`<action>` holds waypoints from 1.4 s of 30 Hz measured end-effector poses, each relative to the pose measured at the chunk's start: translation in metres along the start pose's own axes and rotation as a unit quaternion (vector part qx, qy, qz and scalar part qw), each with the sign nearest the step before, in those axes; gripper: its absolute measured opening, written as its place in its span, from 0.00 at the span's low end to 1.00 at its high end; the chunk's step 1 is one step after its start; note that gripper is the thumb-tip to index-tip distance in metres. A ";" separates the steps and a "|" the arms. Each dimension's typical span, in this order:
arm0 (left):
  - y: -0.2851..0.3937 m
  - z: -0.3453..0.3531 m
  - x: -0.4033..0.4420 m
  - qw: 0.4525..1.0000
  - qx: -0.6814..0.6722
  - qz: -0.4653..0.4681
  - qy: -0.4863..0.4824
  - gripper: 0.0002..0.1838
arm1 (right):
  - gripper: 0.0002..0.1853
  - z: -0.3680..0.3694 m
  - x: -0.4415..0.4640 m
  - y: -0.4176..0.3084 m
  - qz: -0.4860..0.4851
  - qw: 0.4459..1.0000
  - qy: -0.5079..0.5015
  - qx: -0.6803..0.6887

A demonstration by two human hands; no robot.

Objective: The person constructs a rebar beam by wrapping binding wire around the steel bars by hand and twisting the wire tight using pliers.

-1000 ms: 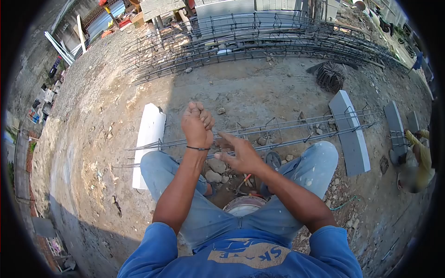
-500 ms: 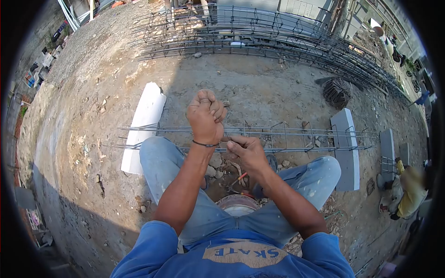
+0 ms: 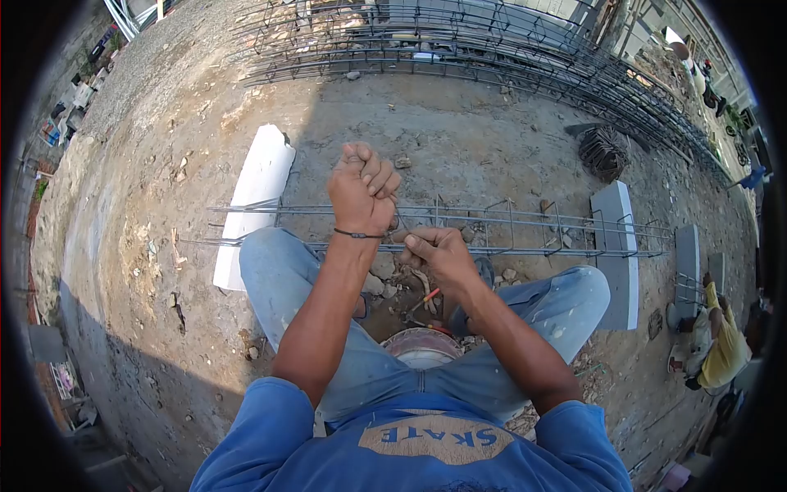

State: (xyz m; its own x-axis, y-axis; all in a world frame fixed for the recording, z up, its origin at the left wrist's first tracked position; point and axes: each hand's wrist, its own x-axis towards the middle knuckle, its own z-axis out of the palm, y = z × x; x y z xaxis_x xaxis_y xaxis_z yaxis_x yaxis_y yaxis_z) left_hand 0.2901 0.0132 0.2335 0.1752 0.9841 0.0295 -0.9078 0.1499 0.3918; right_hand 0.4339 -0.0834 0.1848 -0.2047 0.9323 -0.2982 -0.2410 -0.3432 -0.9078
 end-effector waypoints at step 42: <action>-0.039 -0.028 -0.014 0.952 0.087 -0.294 -0.018 0.12 | 0.07 0.000 -0.040 0.073 -0.305 0.882 -0.024 -0.359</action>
State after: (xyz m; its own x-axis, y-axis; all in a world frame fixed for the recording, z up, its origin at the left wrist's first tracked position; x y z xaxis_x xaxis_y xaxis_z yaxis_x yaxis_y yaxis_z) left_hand 0.3128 -0.0039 0.1923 0.6491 0.7305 -0.2122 -0.5727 0.6529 0.4958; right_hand 0.4244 -0.1454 0.1309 -0.2883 0.9067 0.3079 0.3390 0.3974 -0.8528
